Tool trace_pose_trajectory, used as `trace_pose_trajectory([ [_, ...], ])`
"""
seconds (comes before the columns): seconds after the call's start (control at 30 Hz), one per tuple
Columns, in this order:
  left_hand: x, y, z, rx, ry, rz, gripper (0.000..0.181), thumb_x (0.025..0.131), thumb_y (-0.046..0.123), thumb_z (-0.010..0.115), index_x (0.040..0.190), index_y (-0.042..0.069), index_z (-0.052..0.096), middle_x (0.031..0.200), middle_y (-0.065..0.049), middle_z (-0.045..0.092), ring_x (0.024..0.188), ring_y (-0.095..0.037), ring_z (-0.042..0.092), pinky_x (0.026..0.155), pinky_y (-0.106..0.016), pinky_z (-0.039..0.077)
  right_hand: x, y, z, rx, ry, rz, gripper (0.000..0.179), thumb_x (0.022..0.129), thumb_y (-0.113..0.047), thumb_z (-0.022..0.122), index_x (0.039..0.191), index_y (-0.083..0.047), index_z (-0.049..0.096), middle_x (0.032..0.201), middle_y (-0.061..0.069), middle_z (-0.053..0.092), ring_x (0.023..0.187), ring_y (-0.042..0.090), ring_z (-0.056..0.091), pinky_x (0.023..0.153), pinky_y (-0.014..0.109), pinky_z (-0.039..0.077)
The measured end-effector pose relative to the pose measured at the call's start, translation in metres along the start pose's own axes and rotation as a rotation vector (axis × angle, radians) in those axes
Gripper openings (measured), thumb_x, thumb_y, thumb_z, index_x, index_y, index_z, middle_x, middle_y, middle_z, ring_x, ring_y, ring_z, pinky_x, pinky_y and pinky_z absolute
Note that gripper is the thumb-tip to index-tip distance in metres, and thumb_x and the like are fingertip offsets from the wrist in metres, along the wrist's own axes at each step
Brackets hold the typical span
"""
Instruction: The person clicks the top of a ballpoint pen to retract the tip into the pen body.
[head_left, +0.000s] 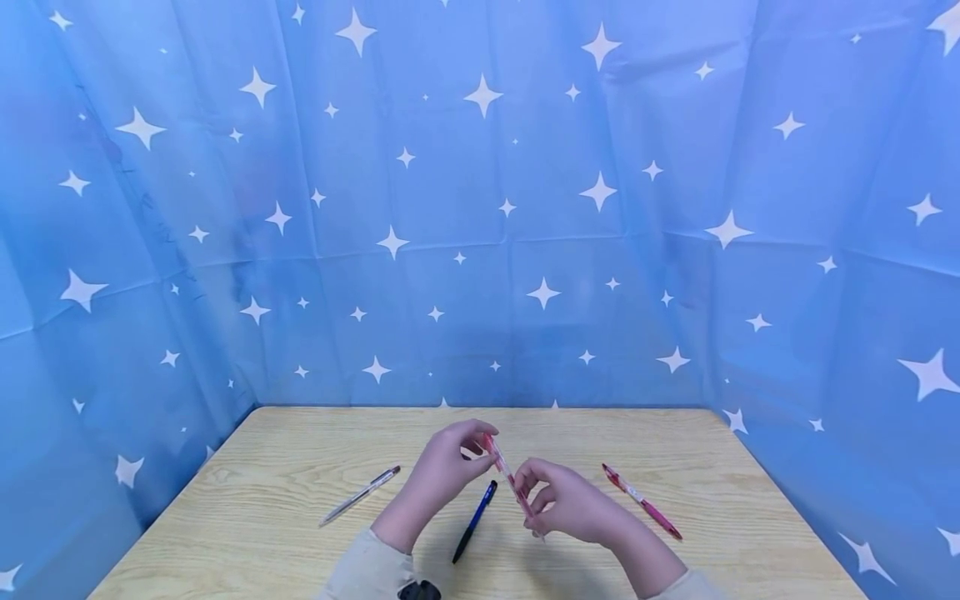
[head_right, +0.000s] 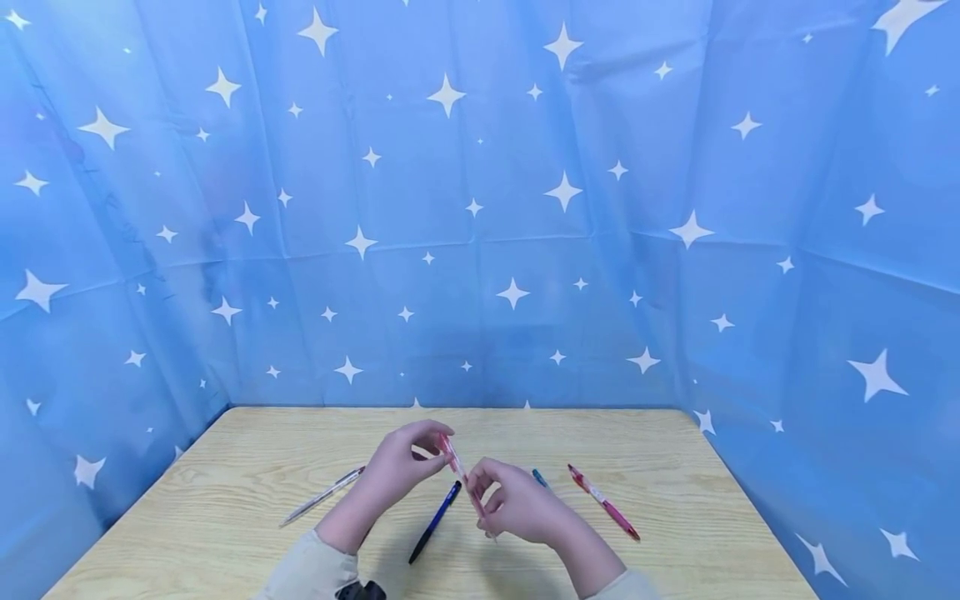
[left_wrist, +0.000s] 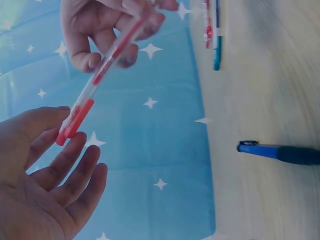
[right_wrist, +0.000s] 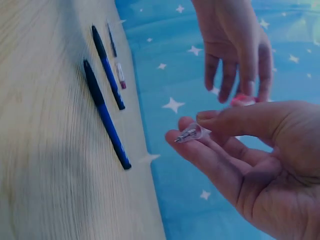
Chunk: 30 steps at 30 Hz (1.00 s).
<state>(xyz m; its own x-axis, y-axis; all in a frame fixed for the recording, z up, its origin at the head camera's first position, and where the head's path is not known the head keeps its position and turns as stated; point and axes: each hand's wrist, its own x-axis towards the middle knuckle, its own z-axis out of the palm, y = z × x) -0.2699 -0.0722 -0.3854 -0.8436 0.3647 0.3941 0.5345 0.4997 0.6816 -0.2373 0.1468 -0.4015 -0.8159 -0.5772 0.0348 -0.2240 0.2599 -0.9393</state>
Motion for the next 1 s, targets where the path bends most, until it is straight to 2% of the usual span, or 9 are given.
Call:
trace_pose_trajectory([
  [0.17, 0.002, 0.009, -0.004, -0.078, 0.047, -0.002, 0.029, 0.088, 0.006, 0.073, 0.115, 0.011, 0.068, 0.085, 0.006, 0.064, 0.085, -0.014, 0.064, 0.074, -0.027, 0.055, 0.002, -0.004, 0.009, 0.013, 0.059, -0.051, 0.035, 0.082, 0.013, 0.069, 0.108, -0.005, 0.054, 0.105, 0.013, 0.054, 0.085, 0.032, 0.066, 0.066, 0.037, 0.058],
  [0.33, 0.002, 0.018, -0.006, -0.164, 0.098, -0.031, 0.036, 0.088, 0.007, 0.073, 0.123, 0.011, 0.064, 0.089, 0.003, 0.064, 0.085, -0.014, 0.065, 0.076, -0.027, 0.055, 0.005, -0.008, 0.015, 0.059, 0.123, -0.062, 0.034, 0.081, 0.014, 0.068, 0.105, -0.002, 0.052, 0.105, 0.012, 0.054, 0.086, 0.033, 0.067, 0.069, 0.039, 0.058],
  [0.57, 0.003, 0.028, -0.005, -0.385, 0.176, -0.108, 0.036, 0.087, 0.007, 0.074, 0.121, 0.013, 0.066, 0.096, -0.005, 0.065, 0.088, -0.019, 0.067, 0.076, -0.031, 0.056, 0.01, -0.01, 0.02, 0.086, 0.206, -0.068, 0.032, 0.081, 0.007, 0.073, 0.103, -0.003, 0.052, 0.103, 0.012, 0.056, 0.089, 0.032, 0.067, 0.072, 0.038, 0.057],
  [0.77, 0.005, 0.036, -0.006, -0.539, 0.199, -0.168, 0.034, 0.087, 0.009, 0.074, 0.121, 0.012, 0.066, 0.099, -0.009, 0.064, 0.088, -0.021, 0.068, 0.078, -0.035, 0.056, 0.011, -0.012, 0.021, 0.117, 0.242, -0.118, 0.032, 0.081, 0.009, 0.071, 0.103, -0.002, 0.052, 0.105, 0.017, 0.054, 0.09, 0.032, 0.066, 0.071, 0.038, 0.057],
  [0.9, 0.007, 0.042, -0.005, -0.676, 0.217, -0.187, 0.035, 0.087, 0.006, 0.073, 0.121, 0.007, 0.065, 0.101, -0.012, 0.063, 0.087, -0.023, 0.068, 0.078, -0.036, 0.057, 0.012, -0.013, 0.021, 0.139, 0.259, -0.131, 0.03, 0.082, 0.009, 0.071, 0.104, -0.002, 0.053, 0.109, 0.02, 0.054, 0.091, 0.031, 0.066, 0.072, 0.038, 0.057],
  [1.0, 0.008, 0.044, -0.003, -0.716, 0.239, -0.184, 0.036, 0.086, 0.003, 0.073, 0.121, 0.006, 0.064, 0.102, -0.013, 0.062, 0.087, -0.023, 0.067, 0.076, -0.037, 0.058, 0.013, -0.015, 0.023, 0.167, 0.275, -0.131, 0.028, 0.084, 0.007, 0.07, 0.105, -0.002, 0.053, 0.11, 0.02, 0.055, 0.094, 0.036, 0.065, 0.074, 0.038, 0.057],
])
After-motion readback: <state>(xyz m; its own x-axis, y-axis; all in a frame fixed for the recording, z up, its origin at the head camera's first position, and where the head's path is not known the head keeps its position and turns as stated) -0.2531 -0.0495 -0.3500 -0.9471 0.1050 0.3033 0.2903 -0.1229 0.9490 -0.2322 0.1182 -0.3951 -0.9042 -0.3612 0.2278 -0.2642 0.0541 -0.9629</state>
